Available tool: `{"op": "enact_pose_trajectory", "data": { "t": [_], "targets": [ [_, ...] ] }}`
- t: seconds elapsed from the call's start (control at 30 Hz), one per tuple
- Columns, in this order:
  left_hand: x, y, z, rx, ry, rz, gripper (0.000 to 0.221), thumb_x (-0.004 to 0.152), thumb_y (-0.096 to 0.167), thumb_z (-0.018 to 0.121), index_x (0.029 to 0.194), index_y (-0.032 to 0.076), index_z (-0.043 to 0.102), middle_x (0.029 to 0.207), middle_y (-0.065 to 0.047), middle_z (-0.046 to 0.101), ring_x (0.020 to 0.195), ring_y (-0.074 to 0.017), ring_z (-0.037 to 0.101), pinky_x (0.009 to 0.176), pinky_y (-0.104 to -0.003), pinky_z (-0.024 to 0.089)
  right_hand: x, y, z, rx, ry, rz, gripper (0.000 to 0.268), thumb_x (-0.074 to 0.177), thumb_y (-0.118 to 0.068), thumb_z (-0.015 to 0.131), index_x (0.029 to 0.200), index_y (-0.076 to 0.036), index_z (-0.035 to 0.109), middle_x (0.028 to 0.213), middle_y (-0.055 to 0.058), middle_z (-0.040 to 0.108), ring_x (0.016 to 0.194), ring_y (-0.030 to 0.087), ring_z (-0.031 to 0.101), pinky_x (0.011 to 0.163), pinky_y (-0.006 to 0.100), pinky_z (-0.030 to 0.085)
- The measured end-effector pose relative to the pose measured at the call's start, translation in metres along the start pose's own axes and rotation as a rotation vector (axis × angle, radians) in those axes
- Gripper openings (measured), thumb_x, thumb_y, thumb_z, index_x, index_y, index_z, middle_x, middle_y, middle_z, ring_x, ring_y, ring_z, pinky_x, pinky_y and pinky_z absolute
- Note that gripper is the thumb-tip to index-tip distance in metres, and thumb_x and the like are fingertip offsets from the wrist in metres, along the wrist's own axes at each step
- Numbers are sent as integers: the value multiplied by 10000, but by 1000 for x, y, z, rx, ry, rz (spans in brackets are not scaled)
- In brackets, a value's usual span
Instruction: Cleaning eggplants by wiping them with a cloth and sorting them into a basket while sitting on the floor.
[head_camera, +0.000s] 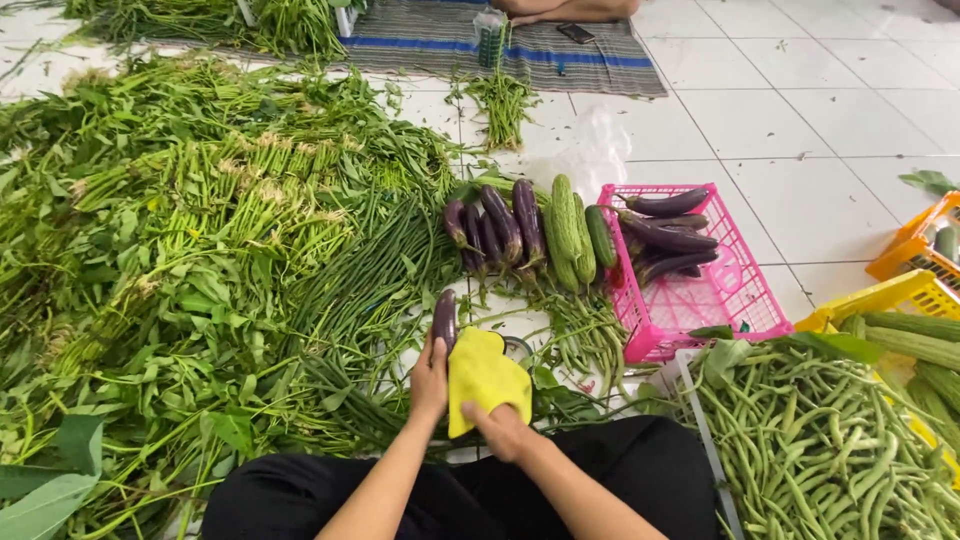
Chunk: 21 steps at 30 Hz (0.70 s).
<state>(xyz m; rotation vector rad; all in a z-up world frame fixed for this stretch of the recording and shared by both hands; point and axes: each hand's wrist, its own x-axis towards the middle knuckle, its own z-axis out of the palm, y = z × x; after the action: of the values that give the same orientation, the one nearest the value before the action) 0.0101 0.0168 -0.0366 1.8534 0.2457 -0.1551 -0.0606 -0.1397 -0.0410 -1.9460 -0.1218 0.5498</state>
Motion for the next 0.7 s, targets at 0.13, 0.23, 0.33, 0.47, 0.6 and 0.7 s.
{"op": "enact_pose_trajectory", "data": {
  "t": [0.13,0.23,0.33,0.47,0.6,0.7],
  "targets": [
    [3,-16,9,19,4,-120,782,882,733,257,1565,385,408,1267,-105,709,991,-293,722,755,-407,604,6,-5,-5,-30,-3,57,512,1000,-462,441,1079,-23,694,936,70,704,811,192,622,793,338,526],
    [-22,12,12,-121,-130,25,621,1011,503,377,1604,319,359,1194,-119,728,910,-215,700,702,-317,538,23,-6,-23,6,117,99,672,964,-536,434,1380,-27,575,1303,146,681,1126,256,665,988,363,512],
    [-27,19,11,125,-144,152,650,1077,526,354,1626,178,361,892,-245,781,712,-311,752,577,-370,532,28,-3,-40,217,156,199,813,1047,-572,480,1539,70,393,1597,262,394,1516,332,345,1284,480,225],
    [-6,-20,14,94,-171,153,554,1080,436,356,1599,252,421,1003,-185,773,724,-251,714,583,-331,540,50,42,-30,224,131,170,652,989,-439,581,1478,-12,515,1448,232,510,1405,299,423,1225,444,273],
    [-23,19,13,-232,-334,17,762,1061,562,347,1654,172,68,1669,-321,75,1516,-522,173,1178,-640,332,49,62,-27,268,52,247,790,939,-647,596,1510,-108,505,1486,169,529,1390,286,499,1202,461,319],
    [-29,32,4,-357,-321,-38,805,1060,498,408,1661,199,-36,1646,-356,113,1517,-530,158,1179,-654,310,49,107,-26,-79,54,-12,479,1048,-293,584,1485,-104,526,1195,190,563,1209,97,570,1077,151,332]
  ]
}}
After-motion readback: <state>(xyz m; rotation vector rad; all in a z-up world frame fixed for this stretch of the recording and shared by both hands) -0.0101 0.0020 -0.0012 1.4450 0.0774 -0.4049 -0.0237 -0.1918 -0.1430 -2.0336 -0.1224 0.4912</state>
